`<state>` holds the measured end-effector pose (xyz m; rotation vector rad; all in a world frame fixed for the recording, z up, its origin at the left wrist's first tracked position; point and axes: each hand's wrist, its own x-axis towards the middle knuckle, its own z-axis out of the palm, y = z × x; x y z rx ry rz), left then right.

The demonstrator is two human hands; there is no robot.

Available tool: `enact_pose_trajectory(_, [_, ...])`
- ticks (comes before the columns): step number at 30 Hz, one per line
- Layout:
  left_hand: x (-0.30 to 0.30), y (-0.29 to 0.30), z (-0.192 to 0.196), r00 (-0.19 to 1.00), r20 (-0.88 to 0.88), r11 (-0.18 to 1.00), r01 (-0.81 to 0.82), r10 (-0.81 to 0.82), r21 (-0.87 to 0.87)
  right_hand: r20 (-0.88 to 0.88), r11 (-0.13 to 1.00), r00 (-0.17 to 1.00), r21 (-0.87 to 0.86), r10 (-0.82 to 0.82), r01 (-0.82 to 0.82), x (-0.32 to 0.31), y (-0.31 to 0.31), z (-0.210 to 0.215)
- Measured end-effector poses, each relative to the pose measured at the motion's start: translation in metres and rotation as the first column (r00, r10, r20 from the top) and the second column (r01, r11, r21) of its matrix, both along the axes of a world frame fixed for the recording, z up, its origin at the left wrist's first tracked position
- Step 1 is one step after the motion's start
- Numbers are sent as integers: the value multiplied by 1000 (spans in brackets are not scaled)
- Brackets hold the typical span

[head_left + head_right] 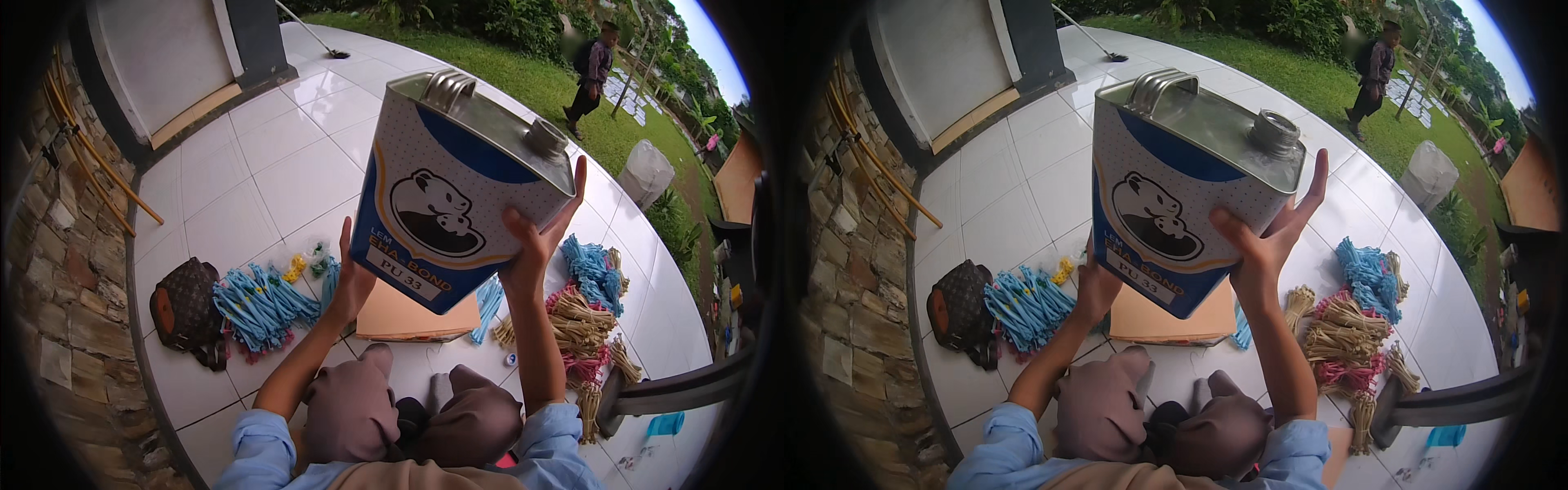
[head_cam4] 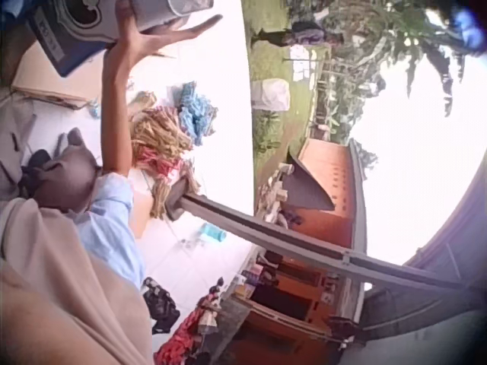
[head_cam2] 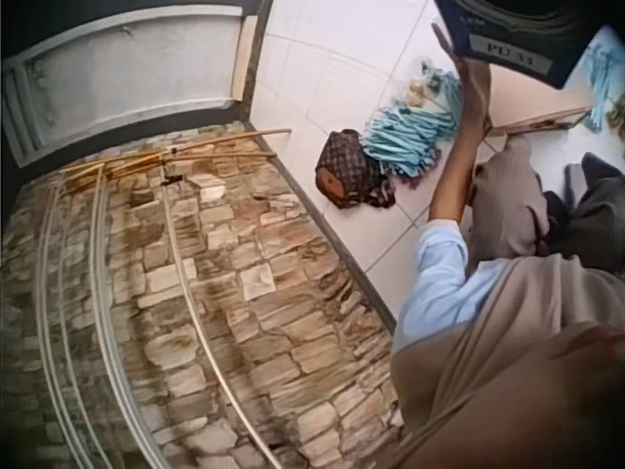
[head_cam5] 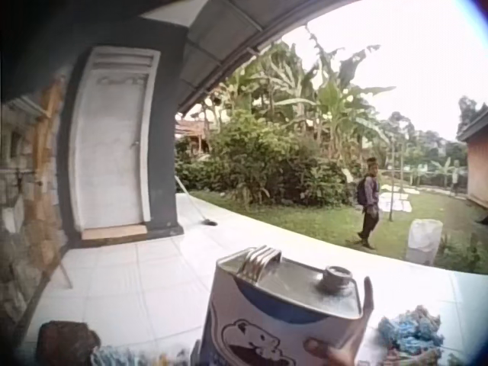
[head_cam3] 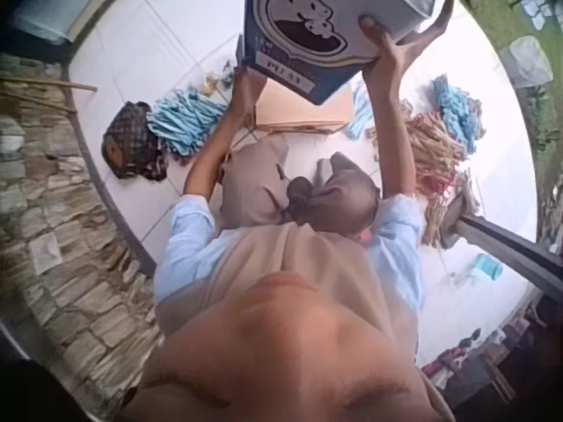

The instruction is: The person organizes blue plastic shoe components, picks up green decorative stars from a small bag, and checks a large metal adhesive container.

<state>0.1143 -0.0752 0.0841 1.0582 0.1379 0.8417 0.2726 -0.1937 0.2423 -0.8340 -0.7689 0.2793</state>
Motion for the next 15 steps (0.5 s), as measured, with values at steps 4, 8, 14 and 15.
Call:
enact_pose_trajectory(4, [-42,15,-52,1000,15,997,-9,10,-79,-90,991,987,24,132,-130,-24,46,-20])
enact_pose_trajectory(8, [-55,12,-78,977,-107,947,-205,184,-247,-134,966,957,15,259,-259,-44,66,-43])
enact_pose_trajectory(14, [-75,26,-35,883,-89,800,-456,461,-390,-366,940,881,-46,299,-338,-51,74,-86])
enact_pose_trajectory(15, [-77,32,-32,887,-92,804,-451,453,-387,-414,932,859,-62,300,-356,-50,77,-94])
